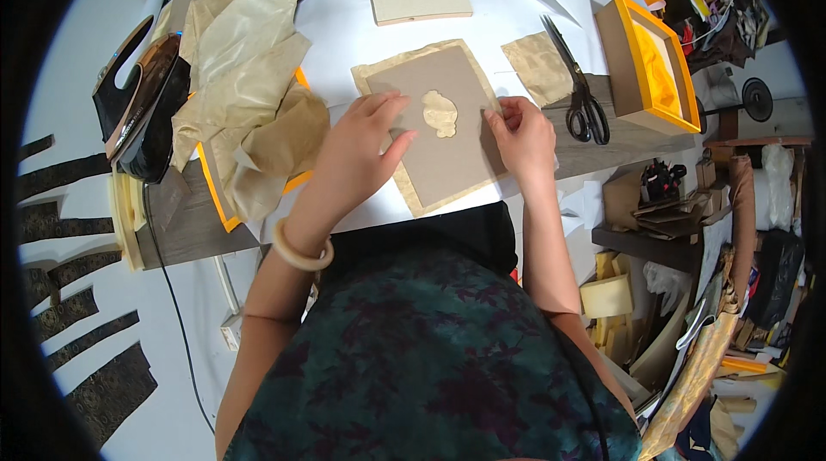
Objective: The person unfolds a piece of beige fabric on a worktable, places a cardboard template on it, and uses shears to cut the fabric around the template. The person then removes the template and trims the cut fabric piece, handing the finished piece to another person.
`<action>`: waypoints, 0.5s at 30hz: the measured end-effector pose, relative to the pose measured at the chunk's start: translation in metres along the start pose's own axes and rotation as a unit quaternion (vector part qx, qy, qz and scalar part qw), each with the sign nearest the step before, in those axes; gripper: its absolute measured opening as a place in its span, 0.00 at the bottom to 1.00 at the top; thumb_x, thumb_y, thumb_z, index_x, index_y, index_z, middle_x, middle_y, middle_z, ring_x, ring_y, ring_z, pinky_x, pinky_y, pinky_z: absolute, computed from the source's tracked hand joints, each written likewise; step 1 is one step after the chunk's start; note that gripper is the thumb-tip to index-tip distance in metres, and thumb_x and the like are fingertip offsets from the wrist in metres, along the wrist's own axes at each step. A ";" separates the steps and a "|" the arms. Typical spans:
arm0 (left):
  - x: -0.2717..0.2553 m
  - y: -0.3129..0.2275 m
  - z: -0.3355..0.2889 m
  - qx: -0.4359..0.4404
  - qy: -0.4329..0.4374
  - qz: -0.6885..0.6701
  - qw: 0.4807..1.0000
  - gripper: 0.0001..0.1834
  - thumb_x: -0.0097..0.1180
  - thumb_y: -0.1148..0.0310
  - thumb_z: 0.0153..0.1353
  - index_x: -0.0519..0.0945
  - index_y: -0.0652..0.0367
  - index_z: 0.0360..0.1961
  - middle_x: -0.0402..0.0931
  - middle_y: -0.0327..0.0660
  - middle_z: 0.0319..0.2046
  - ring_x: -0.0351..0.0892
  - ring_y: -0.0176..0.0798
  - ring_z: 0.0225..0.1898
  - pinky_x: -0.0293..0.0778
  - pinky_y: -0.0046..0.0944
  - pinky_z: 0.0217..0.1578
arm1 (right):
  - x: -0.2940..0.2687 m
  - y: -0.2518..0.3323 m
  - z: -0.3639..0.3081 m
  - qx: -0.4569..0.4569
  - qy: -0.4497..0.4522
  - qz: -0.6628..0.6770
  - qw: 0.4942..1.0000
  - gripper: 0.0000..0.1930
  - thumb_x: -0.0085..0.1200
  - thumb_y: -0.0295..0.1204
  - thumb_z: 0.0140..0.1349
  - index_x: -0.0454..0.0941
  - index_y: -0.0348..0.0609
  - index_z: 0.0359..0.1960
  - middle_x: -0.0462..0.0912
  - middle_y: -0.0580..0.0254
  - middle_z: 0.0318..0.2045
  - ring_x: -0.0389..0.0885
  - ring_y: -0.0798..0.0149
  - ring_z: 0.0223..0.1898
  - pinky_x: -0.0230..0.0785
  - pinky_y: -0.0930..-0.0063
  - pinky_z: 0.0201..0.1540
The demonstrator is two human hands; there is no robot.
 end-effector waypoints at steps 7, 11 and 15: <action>0.039 0.045 0.016 -0.022 -0.051 0.170 0.984 0.39 0.77 0.54 0.52 0.75 0.59 0.61 0.74 0.48 0.58 0.69 0.56 0.61 0.65 0.59 0.60 | 0.003 -0.010 0.004 -0.051 -0.030 0.054 0.997 0.09 0.65 0.30 0.67 0.83 0.36 0.37 0.85 0.61 0.24 0.82 0.67 0.25 0.75 0.72 0.34; 0.026 0.038 0.037 -0.071 -0.001 0.171 0.983 0.42 0.80 0.54 0.48 0.74 0.56 0.62 0.74 0.46 0.52 0.69 0.54 0.57 0.65 0.56 0.56 | 0.001 -0.012 0.004 -0.070 -0.037 0.110 0.991 0.09 0.61 0.30 0.71 0.79 0.37 0.38 0.83 0.61 0.23 0.78 0.72 0.24 0.72 0.74 0.31; 0.023 0.062 0.044 -0.102 -0.024 -0.008 0.994 0.34 0.78 0.63 0.53 0.76 0.55 0.60 0.76 0.45 0.45 0.73 0.48 0.51 0.70 0.48 0.49 | -0.014 -0.013 0.009 -0.063 -0.059 0.078 0.993 0.08 0.57 0.30 0.75 0.75 0.38 0.41 0.82 0.59 0.23 0.74 0.74 0.24 0.69 0.74 0.28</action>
Point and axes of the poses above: each hand's wrist, its own z-axis towards the middle knuckle, its own x-axis out of the palm, y = z × x, the point moved 1 cm from there along z, towards the middle knuckle
